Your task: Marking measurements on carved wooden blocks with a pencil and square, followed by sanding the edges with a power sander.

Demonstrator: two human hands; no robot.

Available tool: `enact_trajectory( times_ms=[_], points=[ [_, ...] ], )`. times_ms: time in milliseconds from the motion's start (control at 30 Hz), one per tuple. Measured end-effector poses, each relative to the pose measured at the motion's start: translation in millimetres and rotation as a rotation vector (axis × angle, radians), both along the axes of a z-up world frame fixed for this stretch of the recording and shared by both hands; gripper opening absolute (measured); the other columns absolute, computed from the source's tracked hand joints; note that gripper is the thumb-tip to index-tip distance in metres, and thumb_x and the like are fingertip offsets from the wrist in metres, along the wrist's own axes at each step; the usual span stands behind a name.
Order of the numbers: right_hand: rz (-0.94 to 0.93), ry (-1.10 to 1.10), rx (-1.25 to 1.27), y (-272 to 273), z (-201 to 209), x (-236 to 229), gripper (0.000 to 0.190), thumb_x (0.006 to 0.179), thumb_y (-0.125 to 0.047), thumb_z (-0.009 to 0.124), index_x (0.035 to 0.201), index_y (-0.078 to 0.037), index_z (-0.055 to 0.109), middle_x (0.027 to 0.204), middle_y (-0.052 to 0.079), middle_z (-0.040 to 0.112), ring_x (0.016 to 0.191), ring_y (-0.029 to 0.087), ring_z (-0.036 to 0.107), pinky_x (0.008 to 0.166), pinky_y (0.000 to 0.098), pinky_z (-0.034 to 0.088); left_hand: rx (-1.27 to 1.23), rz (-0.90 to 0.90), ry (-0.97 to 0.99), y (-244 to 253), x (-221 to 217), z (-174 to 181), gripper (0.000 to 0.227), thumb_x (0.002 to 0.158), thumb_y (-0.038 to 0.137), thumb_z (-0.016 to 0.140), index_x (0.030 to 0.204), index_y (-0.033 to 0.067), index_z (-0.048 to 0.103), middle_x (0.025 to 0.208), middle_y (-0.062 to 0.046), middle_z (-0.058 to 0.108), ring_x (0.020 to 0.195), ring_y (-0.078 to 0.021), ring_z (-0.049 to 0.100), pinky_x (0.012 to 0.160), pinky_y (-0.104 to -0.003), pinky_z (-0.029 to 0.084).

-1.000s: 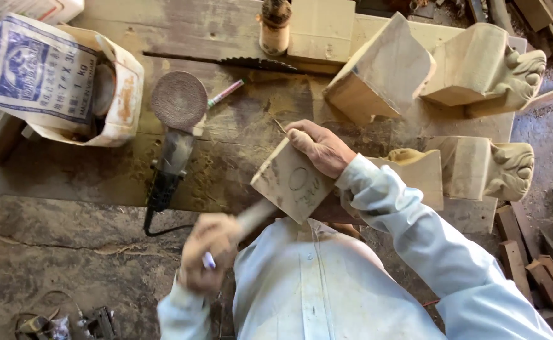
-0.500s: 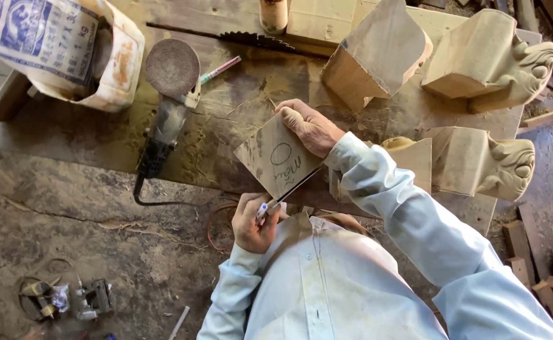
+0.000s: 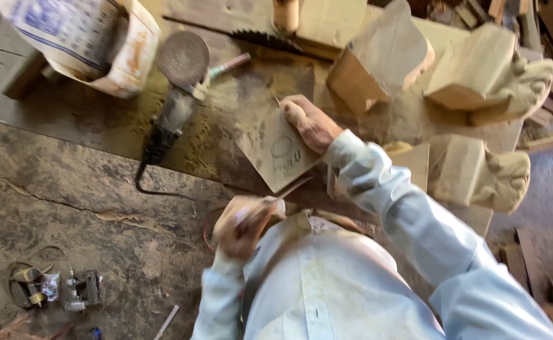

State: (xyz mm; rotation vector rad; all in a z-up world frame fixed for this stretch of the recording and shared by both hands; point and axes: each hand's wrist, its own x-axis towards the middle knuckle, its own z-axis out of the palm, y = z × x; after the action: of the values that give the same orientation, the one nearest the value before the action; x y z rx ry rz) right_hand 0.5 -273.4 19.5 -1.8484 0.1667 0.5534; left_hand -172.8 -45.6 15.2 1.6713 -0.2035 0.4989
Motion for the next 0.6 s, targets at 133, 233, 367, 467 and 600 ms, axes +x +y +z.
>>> enact_trajectory(
  times_ms=[133,233,367,467,600],
  points=[
    [-0.034,-0.006,0.015,0,10,2,0.036,0.105,-0.055,0.046,0.124,-0.029,0.061,0.093,0.017,0.064,0.096,0.028,0.063,0.093,0.0469,0.05,-0.037,0.074,0.156,25,21,44,0.021,0.092,0.022,0.072,0.089,0.0017,0.073,0.079,-0.013,0.063,0.066,-0.0188,0.062,0.066,-0.028,0.053],
    [-0.053,-0.041,0.028,3,4,-1,0.034,0.106,-0.051,0.049,0.123,-0.026,0.063,0.093,0.014,0.064,0.096,0.025,0.061,0.093,0.045,0.05,-0.181,0.045,0.418,41,51,47,0.028,0.104,0.025,0.055,0.084,0.0094,0.068,0.061,0.003,0.044,0.049,-0.0099,0.05,0.053,-0.023,0.048],
    [-0.066,-0.097,0.065,0,-4,1,0.03,0.106,-0.047,0.051,0.123,-0.028,0.067,0.097,0.012,0.068,0.096,0.021,0.06,0.095,0.0436,0.051,-0.335,-0.554,0.213,88,119,11,0.012,0.082,-0.014,0.073,0.088,-0.0099,0.063,0.089,-0.033,0.067,0.075,-0.0348,0.07,0.068,-0.045,0.058],
    [-0.081,-0.047,0.002,5,11,-2,0.033,0.104,-0.05,0.054,0.127,-0.03,0.068,0.1,0.015,0.068,0.101,0.023,0.062,0.099,0.046,0.049,-0.187,-0.624,0.283,81,157,19,0.003,0.093,-0.005,0.07,0.095,-0.0017,0.07,0.098,-0.022,0.073,0.068,-0.017,0.061,0.06,-0.034,0.054],
    [-0.155,-0.021,-0.002,7,2,-1,0.033,0.104,-0.054,0.056,0.126,-0.033,0.069,0.1,0.011,0.069,0.1,0.021,0.062,0.099,0.0435,0.05,-0.165,-0.693,0.337,61,178,4,0.013,0.089,-0.004,0.075,0.102,-0.0014,0.073,0.114,-0.022,0.073,0.099,-0.0208,0.066,0.087,-0.042,0.057]
  ],
)
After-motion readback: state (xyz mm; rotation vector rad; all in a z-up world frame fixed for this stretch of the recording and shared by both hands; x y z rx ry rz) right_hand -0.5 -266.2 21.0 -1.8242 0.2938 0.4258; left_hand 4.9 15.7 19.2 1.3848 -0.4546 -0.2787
